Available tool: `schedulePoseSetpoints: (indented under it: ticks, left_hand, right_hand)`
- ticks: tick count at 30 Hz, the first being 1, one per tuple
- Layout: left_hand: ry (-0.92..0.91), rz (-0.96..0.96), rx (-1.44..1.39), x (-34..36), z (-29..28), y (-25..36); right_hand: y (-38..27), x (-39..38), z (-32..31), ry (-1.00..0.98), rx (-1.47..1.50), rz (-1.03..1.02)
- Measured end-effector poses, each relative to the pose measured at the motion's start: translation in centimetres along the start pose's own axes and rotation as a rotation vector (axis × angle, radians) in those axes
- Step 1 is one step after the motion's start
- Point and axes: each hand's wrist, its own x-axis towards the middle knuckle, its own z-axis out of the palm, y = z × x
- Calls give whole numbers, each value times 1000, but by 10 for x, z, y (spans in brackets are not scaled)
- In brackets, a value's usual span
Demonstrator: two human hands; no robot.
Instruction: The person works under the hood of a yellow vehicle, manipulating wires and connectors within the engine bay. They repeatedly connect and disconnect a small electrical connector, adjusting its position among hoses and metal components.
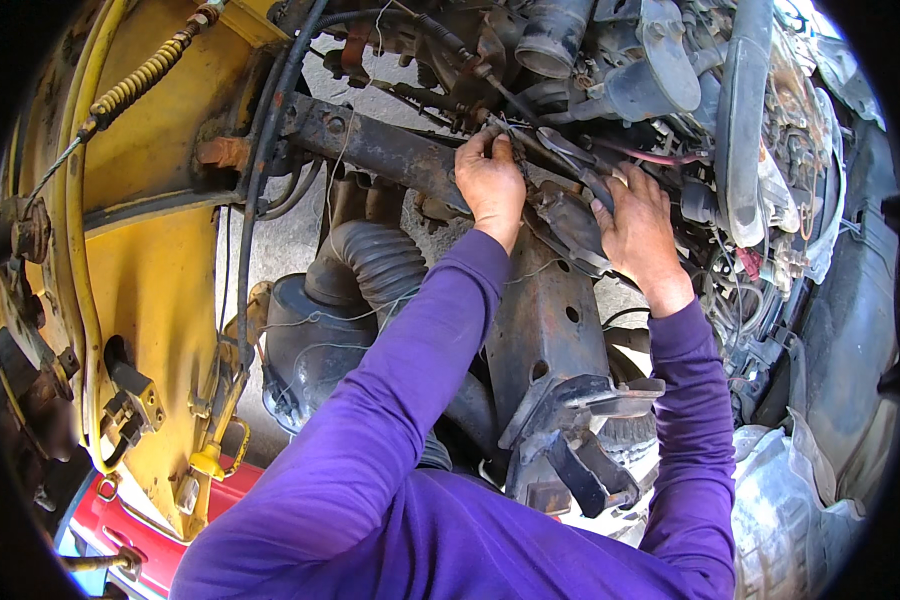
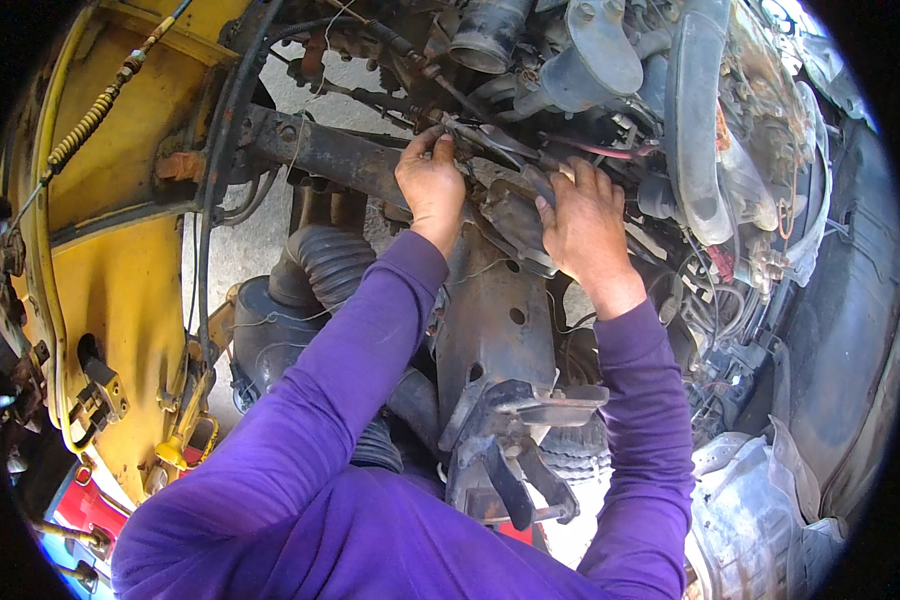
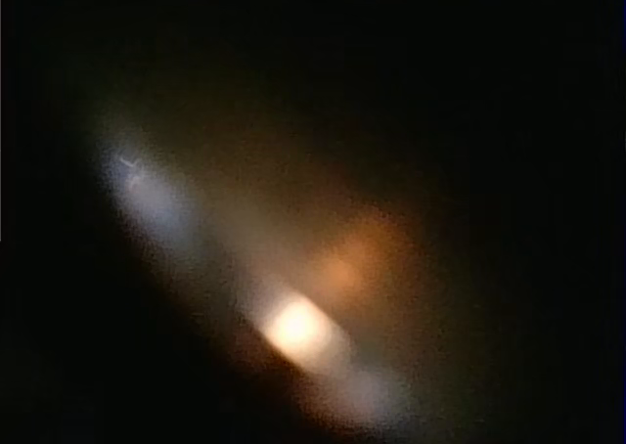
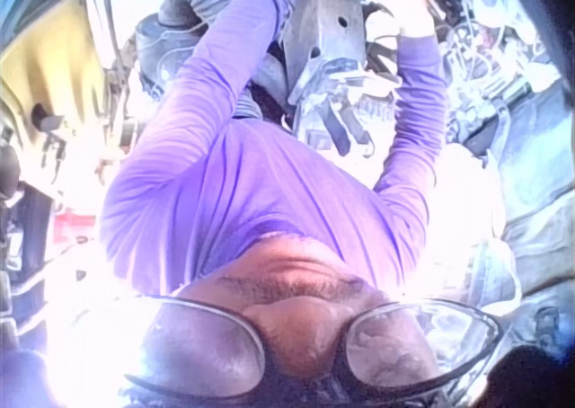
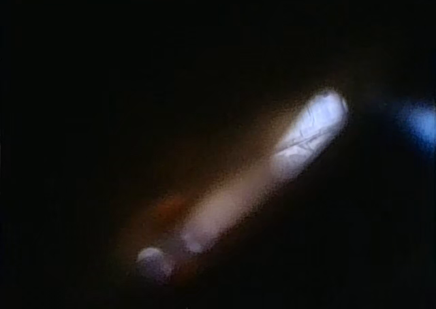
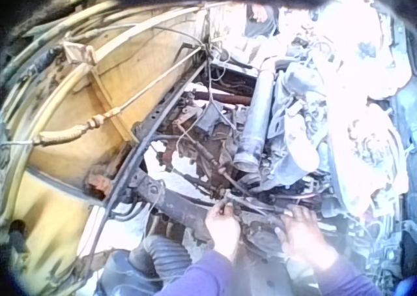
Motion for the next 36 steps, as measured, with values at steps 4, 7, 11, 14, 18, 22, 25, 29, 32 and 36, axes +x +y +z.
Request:
schedulePoseSetpoints:
  ticks: [4,7,11,14,18,22,25,29,32,36]
  left_hand:
    - [-156,114,26,18,-7,-19]
    - [-280,65,9,23,-9,-6]
    - [-351,-116,-118,33,-15,0]
    - [-371,-106,-35,34,-20,9]
    - [-378,-153,-91,34,-22,14]
    - [-402,-150,-99,36,-21,13]
    - [-425,-187,-118,38,-24,13]
    - [-482,-174,-28,38,-25,20]
    - [-495,-103,78,39,-22,17]
    - [-487,-65,167,37,-20,14]
  right_hand:
    - [-8,3,-1,50,-126,-51]
    - [-11,4,7,103,-209,-67]
    - [-14,8,13,118,-180,-69]
    - [-14,8,17,87,-177,-55]
    - [-17,11,21,81,-173,-53]
    - [-20,18,24,104,-212,-80]
    - [-28,26,17,57,-212,-99]
    - [-22,27,16,-94,117,8]
    - [-17,33,11,-260,456,117]
    - [-21,41,-3,-462,806,358]
